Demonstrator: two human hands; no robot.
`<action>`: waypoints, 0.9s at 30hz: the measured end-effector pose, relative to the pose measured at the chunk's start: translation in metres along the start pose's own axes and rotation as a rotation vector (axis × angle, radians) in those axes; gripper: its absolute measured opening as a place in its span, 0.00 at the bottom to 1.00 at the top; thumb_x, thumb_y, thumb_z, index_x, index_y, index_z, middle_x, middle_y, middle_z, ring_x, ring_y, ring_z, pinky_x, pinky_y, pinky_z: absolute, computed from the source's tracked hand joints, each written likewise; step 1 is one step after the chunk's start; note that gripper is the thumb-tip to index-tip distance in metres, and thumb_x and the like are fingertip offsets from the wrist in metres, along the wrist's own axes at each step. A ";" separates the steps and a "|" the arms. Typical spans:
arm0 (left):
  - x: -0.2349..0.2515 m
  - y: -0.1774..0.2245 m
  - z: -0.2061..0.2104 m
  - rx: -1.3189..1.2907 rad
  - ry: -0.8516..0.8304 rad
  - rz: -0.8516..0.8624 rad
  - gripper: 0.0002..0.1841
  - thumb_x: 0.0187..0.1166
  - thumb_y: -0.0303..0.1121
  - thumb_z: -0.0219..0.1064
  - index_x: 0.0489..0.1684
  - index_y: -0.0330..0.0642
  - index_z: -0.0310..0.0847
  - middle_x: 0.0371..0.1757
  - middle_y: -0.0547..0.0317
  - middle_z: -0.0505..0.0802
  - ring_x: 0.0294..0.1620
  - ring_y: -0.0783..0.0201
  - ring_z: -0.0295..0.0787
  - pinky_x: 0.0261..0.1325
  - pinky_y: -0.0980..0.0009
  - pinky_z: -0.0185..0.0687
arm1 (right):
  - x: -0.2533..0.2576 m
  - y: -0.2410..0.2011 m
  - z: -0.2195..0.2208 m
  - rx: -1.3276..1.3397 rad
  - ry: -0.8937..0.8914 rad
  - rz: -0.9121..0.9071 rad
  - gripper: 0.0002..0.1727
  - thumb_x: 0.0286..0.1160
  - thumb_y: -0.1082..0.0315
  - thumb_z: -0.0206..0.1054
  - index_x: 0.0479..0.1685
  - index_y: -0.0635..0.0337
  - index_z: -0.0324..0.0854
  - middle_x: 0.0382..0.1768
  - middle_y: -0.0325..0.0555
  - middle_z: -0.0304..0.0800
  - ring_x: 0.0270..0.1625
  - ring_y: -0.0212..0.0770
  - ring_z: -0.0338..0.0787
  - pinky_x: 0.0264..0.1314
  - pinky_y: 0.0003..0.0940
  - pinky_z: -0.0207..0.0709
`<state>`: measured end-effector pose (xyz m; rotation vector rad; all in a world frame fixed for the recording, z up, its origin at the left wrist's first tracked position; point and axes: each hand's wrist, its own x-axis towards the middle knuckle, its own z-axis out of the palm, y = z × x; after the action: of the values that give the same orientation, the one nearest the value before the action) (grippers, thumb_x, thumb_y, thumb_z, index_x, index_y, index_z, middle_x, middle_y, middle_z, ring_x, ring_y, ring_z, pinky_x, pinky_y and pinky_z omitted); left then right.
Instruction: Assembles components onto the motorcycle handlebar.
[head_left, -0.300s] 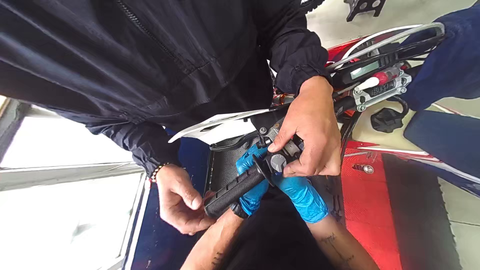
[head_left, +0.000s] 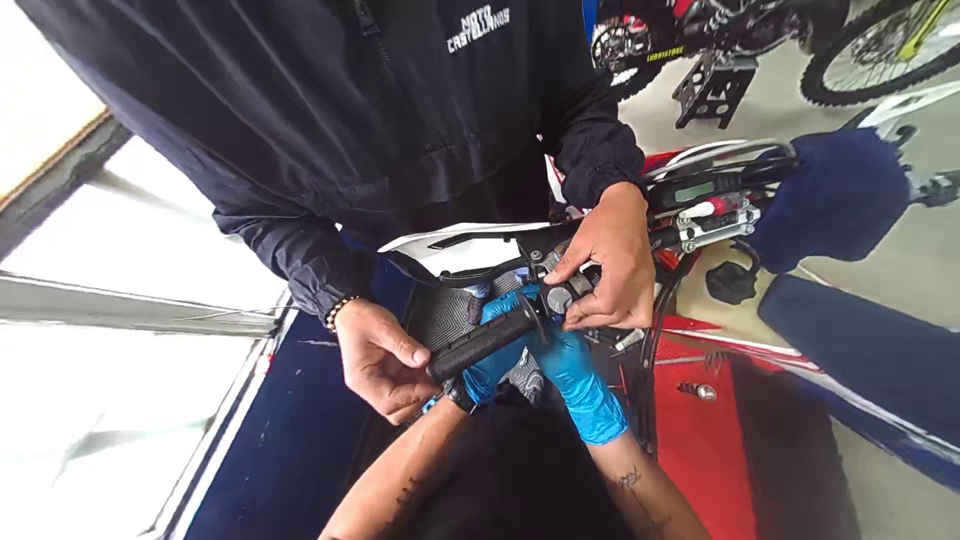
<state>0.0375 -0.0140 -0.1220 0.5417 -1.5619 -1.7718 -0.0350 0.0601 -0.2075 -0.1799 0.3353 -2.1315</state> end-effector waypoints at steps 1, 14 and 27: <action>-0.002 -0.019 -0.009 0.084 -0.052 0.021 0.05 0.74 0.19 0.67 0.42 0.30 0.86 0.38 0.64 0.94 0.44 0.79 0.90 0.59 0.78 0.85 | -0.003 -0.001 0.000 0.006 -0.022 0.005 0.08 0.77 0.68 0.65 0.43 0.48 0.90 0.42 0.38 0.95 0.47 0.31 0.93 0.55 0.29 0.87; -0.010 -0.024 -0.005 0.044 -0.204 -0.019 0.12 0.71 0.27 0.77 0.51 0.37 0.88 0.46 0.65 0.96 0.51 0.75 0.92 0.63 0.73 0.88 | -0.030 -0.013 0.019 -0.098 0.013 -0.062 0.08 0.81 0.70 0.66 0.52 0.54 0.88 0.50 0.43 0.94 0.56 0.36 0.92 0.64 0.34 0.86; -0.007 -0.035 -0.008 0.015 -0.189 0.056 0.13 0.71 0.26 0.78 0.51 0.35 0.88 0.47 0.63 0.96 0.52 0.73 0.92 0.64 0.70 0.88 | -0.029 -0.012 0.020 -0.092 0.046 -0.072 0.07 0.82 0.72 0.64 0.51 0.57 0.86 0.49 0.46 0.94 0.54 0.38 0.93 0.63 0.36 0.87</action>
<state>0.0399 -0.0134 -0.1586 0.3424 -1.7023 -1.8126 -0.0235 0.0873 -0.1851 -0.1991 0.4602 -2.1949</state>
